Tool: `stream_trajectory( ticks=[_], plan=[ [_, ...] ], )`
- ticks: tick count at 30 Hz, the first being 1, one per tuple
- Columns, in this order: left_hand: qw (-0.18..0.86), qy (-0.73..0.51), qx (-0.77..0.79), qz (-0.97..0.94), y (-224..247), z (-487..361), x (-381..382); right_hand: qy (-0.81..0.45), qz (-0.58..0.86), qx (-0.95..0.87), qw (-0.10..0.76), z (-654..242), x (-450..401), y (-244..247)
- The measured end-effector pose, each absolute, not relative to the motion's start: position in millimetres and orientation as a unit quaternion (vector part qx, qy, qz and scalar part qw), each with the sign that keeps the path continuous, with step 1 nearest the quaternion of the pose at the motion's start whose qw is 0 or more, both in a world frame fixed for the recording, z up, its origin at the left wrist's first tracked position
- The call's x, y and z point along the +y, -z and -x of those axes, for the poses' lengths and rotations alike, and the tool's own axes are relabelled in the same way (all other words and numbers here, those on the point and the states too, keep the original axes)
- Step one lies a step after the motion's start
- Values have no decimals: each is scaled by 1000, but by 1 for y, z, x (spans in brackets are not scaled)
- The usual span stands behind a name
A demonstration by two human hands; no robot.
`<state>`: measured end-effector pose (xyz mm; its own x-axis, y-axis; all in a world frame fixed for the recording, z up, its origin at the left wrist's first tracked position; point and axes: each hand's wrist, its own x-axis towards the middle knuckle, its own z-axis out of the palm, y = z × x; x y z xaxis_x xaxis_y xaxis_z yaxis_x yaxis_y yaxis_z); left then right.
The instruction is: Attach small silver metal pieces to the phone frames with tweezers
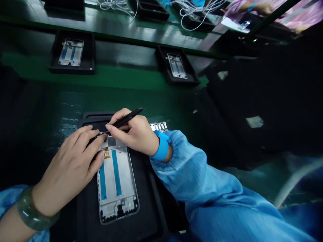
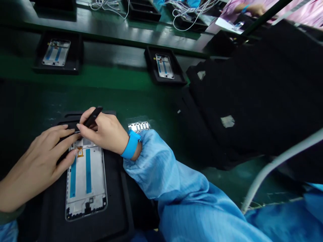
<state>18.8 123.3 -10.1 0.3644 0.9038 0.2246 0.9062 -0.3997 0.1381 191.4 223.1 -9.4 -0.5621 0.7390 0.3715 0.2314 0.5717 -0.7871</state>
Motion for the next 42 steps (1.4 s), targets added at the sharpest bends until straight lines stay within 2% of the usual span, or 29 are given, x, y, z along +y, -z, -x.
stream_trajectory(
  ticks=[11,19,42],
  plan=[
    [-79,202,-592,776,11,-19,127,-263,239,-851,388,-195,222,11],
    [-40,203,-628,751,10,-20,143,-249,229,-863,374,-196,220,11],
    [-8,218,-647,730,12,-26,152,-269,250,-847,384,-193,222,11]
  ],
)
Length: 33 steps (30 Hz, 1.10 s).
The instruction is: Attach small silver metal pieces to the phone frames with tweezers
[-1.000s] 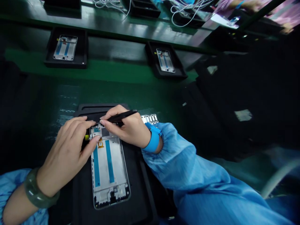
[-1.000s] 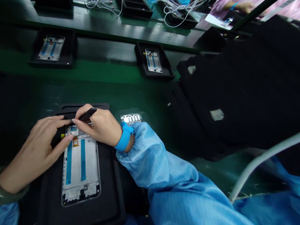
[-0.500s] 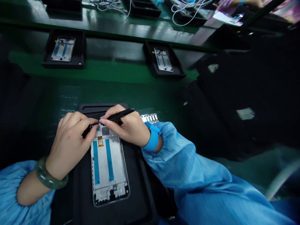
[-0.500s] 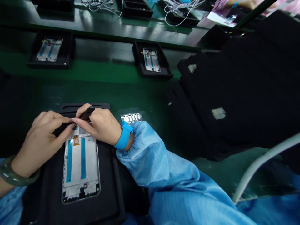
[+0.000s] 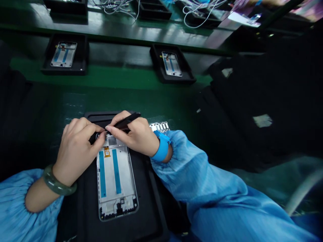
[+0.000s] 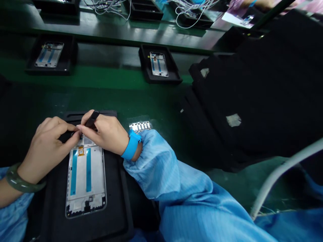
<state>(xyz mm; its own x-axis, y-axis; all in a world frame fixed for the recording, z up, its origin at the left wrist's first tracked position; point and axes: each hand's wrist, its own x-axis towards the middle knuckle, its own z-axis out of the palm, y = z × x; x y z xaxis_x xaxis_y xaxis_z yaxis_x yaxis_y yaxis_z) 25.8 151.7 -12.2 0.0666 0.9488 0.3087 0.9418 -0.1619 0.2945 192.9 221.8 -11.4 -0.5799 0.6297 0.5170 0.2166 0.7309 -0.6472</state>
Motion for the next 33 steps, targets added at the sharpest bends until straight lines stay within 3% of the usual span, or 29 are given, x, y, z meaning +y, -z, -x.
stream_trajectory(
  ticks=[7,33],
  plan=[
    [5,-213,652,-728,12,-28,153,-311,297,-810,398,-194,221,10],
    [42,-239,642,-727,19,-24,140,-447,309,-778,315,-188,231,8]
  ],
)
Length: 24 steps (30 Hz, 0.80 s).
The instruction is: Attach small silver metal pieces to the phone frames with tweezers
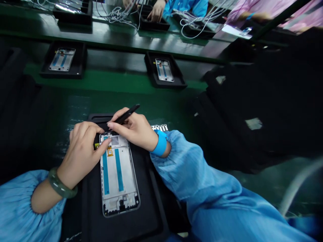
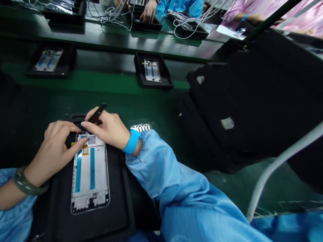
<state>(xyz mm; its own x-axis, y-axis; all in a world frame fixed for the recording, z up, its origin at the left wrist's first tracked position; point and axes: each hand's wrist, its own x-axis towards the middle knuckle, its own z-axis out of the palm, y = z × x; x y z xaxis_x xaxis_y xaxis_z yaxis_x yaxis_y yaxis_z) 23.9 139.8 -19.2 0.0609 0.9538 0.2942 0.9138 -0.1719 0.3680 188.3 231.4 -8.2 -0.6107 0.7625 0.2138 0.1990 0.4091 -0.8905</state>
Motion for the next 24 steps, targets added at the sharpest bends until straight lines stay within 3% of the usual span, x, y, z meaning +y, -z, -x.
stream_trajectory(
  ticks=[6,11,14,16,18,24],
  plan=[
    [39,-233,646,-726,19,-24,140,-424,280,-791,341,-187,227,11],
    [22,-207,602,-771,13,-24,138,-298,322,-774,456,-200,241,6],
    [7,-183,573,-799,10,-23,136,-160,347,-861,337,-213,257,2],
    [7,-172,568,-805,10,-23,135,-139,373,-897,194,-219,264,3],
    [18,-172,569,-804,9,-24,134,-146,374,-908,115,-222,267,6],
    [29,-291,636,-714,9,-16,158,-122,336,-928,106,-226,275,3]
  ],
)
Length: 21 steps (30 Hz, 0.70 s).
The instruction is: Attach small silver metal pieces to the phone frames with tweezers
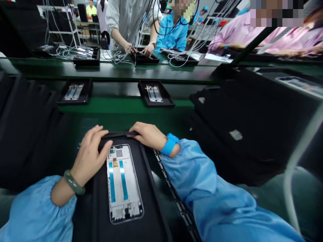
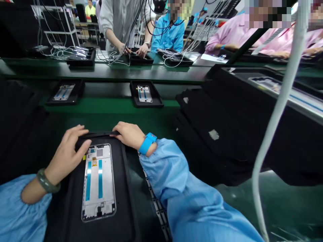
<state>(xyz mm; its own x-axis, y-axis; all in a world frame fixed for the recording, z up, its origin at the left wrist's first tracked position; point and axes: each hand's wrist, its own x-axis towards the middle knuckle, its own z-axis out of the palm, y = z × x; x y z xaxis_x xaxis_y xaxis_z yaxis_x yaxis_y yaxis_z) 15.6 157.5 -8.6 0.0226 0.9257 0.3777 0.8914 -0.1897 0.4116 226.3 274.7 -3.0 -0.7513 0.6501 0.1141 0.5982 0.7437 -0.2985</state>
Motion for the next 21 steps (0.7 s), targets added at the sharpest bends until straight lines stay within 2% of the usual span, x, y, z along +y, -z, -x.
stream_trajectory(
  ticks=[4,6,10,15,21],
  plan=[
    [-17,-287,723,-628,10,18,213,-72,467,-865,169,-236,319,-14],
    [-24,-273,762,-587,13,41,246,-74,572,-797,179,-238,349,-20],
    [-37,-236,817,-524,23,78,299,-78,662,-721,190,-226,397,-20],
    [-43,-185,833,-520,29,97,326,-141,643,-729,188,-209,403,-17],
    [-47,-158,807,-567,11,104,319,-209,548,-789,185,-245,354,-41]
  ],
)
